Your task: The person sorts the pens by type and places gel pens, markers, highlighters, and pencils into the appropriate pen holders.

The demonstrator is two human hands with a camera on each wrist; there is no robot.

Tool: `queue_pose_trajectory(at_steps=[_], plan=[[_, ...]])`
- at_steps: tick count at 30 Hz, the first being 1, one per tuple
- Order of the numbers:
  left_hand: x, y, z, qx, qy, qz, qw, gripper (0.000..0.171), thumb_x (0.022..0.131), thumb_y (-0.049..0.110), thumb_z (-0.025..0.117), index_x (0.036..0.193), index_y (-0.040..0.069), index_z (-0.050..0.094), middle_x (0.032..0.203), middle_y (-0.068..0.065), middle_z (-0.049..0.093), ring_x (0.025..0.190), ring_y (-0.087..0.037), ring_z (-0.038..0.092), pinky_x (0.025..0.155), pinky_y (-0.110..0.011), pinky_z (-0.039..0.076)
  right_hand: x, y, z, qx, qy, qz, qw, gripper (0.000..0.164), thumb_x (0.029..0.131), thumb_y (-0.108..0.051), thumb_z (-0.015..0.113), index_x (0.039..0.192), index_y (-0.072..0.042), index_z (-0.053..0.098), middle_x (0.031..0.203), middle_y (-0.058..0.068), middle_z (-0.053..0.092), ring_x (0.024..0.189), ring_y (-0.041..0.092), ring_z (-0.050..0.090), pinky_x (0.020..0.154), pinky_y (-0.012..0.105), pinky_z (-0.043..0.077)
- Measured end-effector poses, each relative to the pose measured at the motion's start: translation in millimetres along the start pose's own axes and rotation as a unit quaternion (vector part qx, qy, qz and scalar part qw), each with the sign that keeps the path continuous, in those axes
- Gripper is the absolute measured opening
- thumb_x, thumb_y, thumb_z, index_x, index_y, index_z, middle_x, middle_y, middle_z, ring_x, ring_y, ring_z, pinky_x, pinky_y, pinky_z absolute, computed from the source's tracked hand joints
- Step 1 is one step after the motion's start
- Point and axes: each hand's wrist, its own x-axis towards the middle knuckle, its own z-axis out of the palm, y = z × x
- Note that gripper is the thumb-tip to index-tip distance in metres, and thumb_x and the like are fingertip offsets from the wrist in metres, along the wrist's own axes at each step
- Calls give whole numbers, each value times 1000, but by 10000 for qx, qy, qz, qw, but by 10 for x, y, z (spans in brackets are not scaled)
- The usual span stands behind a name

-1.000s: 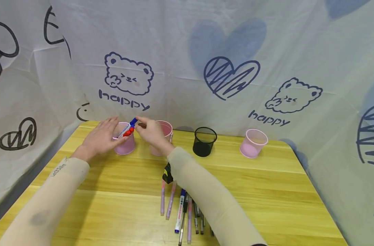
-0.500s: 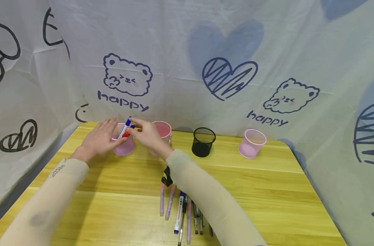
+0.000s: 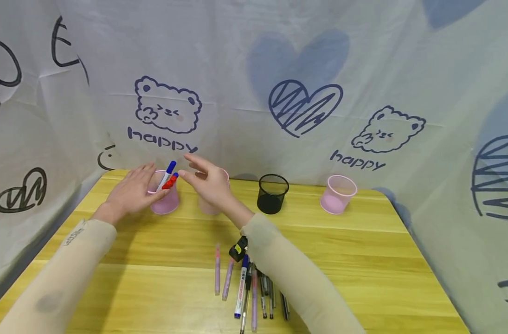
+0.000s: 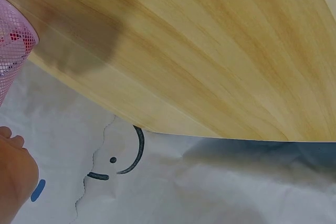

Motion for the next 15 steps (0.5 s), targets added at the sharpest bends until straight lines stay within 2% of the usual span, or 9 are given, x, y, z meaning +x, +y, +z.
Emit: queue_pose_trajectory(at_steps=[7,11,15], plan=[[22,-24,30,21,47,-3,10000,106,99,73,44,161,-9,19,169,-30,15,155,-50,15,127,-63,11,-155,-76,-234,295,300,-390,9984,50,100,-17,73,148,-9,59,154,2,56,134,25,60,107,33,53],[19,-20,36,19,30,-35,10000,106,99,73,44,161,-8,19,169,-29,15,155,-50,15,127,-63,11,-259,-96,-354,371,394,-622,9966,51,99,-13,72,148,-7,59,153,5,57,134,27,60,110,38,51],[13,-13,33,24,32,-28,10000,105,99,72,44,161,-9,19,169,-29,15,155,-50,15,127,-62,11,-381,-95,-463,376,360,-700,9962,52,101,-15,71,150,-10,57,155,5,55,136,25,58,111,41,50]])
